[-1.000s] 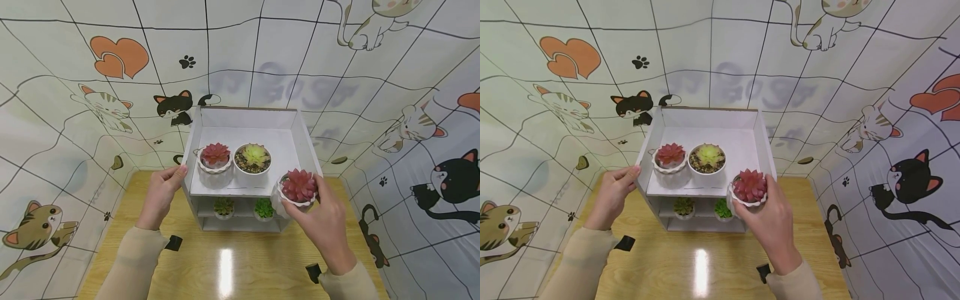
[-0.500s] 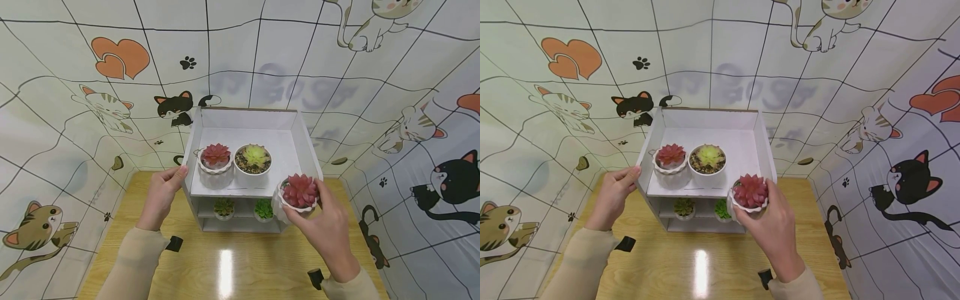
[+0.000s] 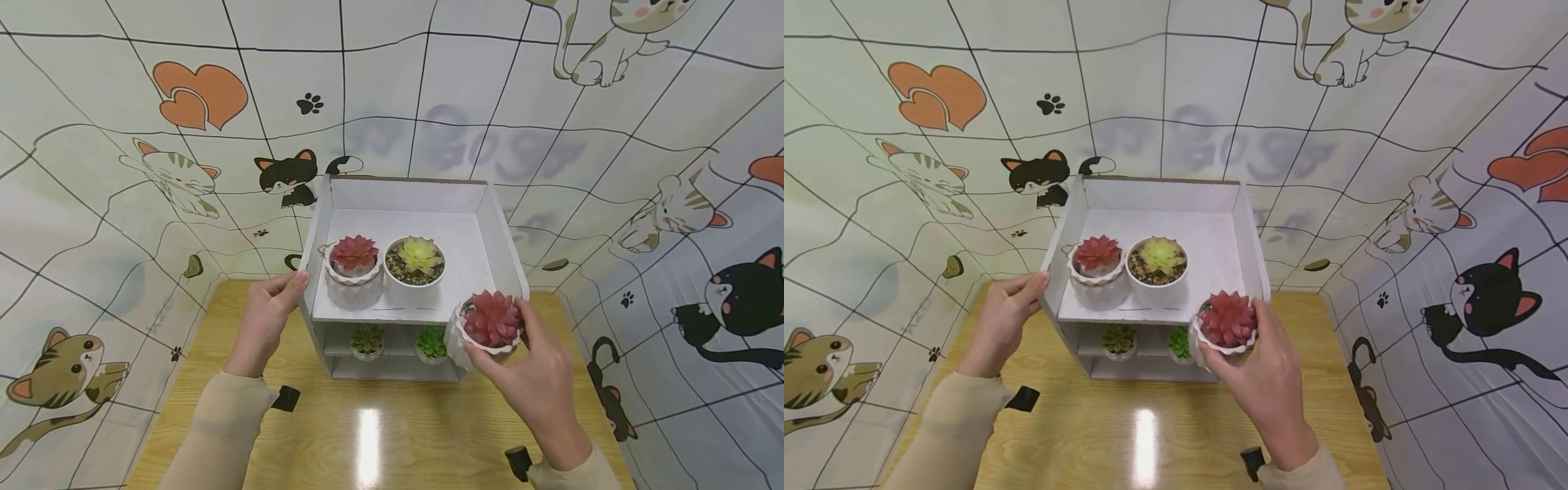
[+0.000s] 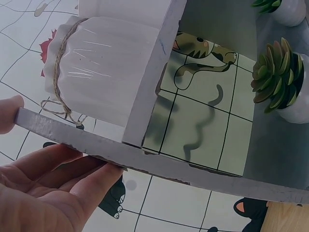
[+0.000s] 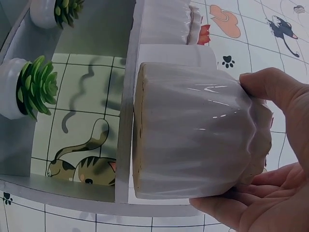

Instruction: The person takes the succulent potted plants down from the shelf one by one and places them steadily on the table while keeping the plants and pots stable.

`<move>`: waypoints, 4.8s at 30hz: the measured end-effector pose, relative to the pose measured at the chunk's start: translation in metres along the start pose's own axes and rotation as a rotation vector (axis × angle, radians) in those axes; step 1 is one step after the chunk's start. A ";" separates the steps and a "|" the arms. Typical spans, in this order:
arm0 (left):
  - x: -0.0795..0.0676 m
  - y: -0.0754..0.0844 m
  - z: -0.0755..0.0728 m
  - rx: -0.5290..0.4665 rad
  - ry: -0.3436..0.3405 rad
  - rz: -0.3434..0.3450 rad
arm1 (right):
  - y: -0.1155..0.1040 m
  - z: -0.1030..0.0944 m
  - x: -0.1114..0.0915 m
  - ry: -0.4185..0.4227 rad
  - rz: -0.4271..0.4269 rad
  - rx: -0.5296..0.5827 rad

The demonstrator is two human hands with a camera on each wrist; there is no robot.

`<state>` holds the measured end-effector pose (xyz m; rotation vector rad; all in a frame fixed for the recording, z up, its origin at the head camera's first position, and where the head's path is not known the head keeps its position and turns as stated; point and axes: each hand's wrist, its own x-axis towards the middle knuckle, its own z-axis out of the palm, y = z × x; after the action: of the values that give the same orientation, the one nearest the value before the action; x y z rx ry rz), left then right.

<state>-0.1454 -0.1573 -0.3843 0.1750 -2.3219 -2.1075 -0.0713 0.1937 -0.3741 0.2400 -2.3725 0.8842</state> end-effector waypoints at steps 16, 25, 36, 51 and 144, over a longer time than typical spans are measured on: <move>-0.001 -0.001 -0.001 -0.001 -0.002 0.000 | 0.001 -0.003 -0.006 0.023 -0.014 0.022; 0.000 -0.001 -0.001 -0.008 -0.009 0.009 | 0.004 -0.004 -0.009 0.051 -0.040 0.031; 0.000 -0.002 -0.002 -0.013 -0.012 0.020 | 0.005 -0.007 -0.014 0.050 0.007 0.039; 0.000 -0.001 -0.002 0.006 -0.009 0.017 | 0.009 -0.007 -0.020 0.036 0.022 0.038; -0.008 0.001 0.003 0.356 0.158 0.282 | 0.117 0.075 -0.124 -0.019 0.333 -0.055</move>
<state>-0.1380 -0.1540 -0.3831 0.0100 -2.4357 -1.4918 -0.0470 0.2301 -0.5552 -0.1756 -2.4921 0.9660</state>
